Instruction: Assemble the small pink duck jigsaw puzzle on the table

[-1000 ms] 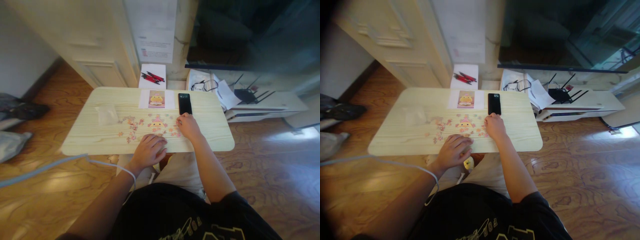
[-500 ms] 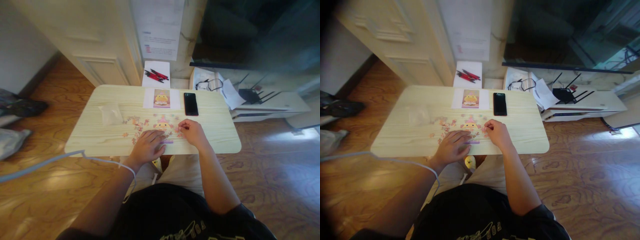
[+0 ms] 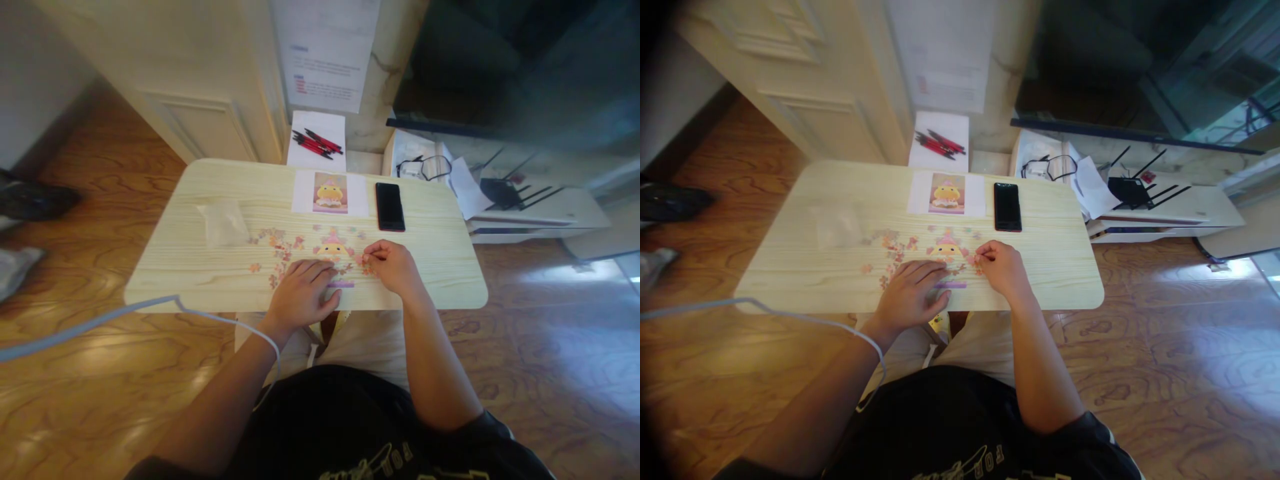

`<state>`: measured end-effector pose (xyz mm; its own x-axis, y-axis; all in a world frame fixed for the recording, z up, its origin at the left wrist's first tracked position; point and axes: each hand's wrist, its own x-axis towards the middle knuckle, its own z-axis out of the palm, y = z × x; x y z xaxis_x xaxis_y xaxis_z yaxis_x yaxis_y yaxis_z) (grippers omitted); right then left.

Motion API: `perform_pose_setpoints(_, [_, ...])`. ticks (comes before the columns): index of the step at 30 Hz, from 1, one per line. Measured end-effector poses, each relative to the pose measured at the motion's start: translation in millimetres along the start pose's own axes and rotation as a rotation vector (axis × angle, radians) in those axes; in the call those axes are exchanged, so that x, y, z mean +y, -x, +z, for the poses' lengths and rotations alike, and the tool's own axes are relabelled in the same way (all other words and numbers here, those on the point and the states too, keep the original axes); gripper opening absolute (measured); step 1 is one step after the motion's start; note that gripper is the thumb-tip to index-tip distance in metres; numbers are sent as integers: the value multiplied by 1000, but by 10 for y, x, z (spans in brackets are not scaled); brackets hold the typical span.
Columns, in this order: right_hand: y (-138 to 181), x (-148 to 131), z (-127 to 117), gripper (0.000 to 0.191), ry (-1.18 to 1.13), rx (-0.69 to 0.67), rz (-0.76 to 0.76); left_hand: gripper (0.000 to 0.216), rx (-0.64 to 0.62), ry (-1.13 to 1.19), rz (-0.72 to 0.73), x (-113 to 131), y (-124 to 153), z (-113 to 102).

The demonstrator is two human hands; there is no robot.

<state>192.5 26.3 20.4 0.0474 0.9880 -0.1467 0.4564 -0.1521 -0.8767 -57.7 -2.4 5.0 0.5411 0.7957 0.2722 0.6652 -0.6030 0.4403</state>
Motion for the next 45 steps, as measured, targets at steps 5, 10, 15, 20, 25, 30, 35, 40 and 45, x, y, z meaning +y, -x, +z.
perform_pose_setpoints(5, [-11, 13, 22, 5, 3, 5, -3, 34, 8, -4, 2, 1, 7, -1])
perform_pose_setpoints(10, [0, 3, 56, 6, -7, -1, -6, 33, 16, -4, -7, 7, 1, 1])
perform_pose_setpoints(15, [10, -27, 69, 7, 8, 2, 6, 28, 49, -19, -44, 0, 10, 17])
perform_pose_setpoints(20, [0, -21, 73, 7, -12, 2, -2, 28, 82, -59, -88, 10, 21, 1])
perform_pose_setpoints(25, [2, -33, 115, 6, -15, -13, -23, 26, 116, -121, -169, 19, 33, 9])
perform_pose_setpoints(30, [49, -122, 229, 5, 36, -49, -68, 21, 160, -151, -230, 8, 35, 33])
perform_pose_setpoints(35, [67, -142, 231, 5, 105, -25, -64, 18, 208, -167, -267, 7, 28, 50])
perform_pose_setpoints(40, [28, -97, 160, 6, 170, -9, -63, 17, 230, -181, -256, -16, 39, 82])
perform_pose_setpoints(45, [38, -110, 179, 5, 115, -1, -74, 16, 236, -148, -217, -43, 42, 89])
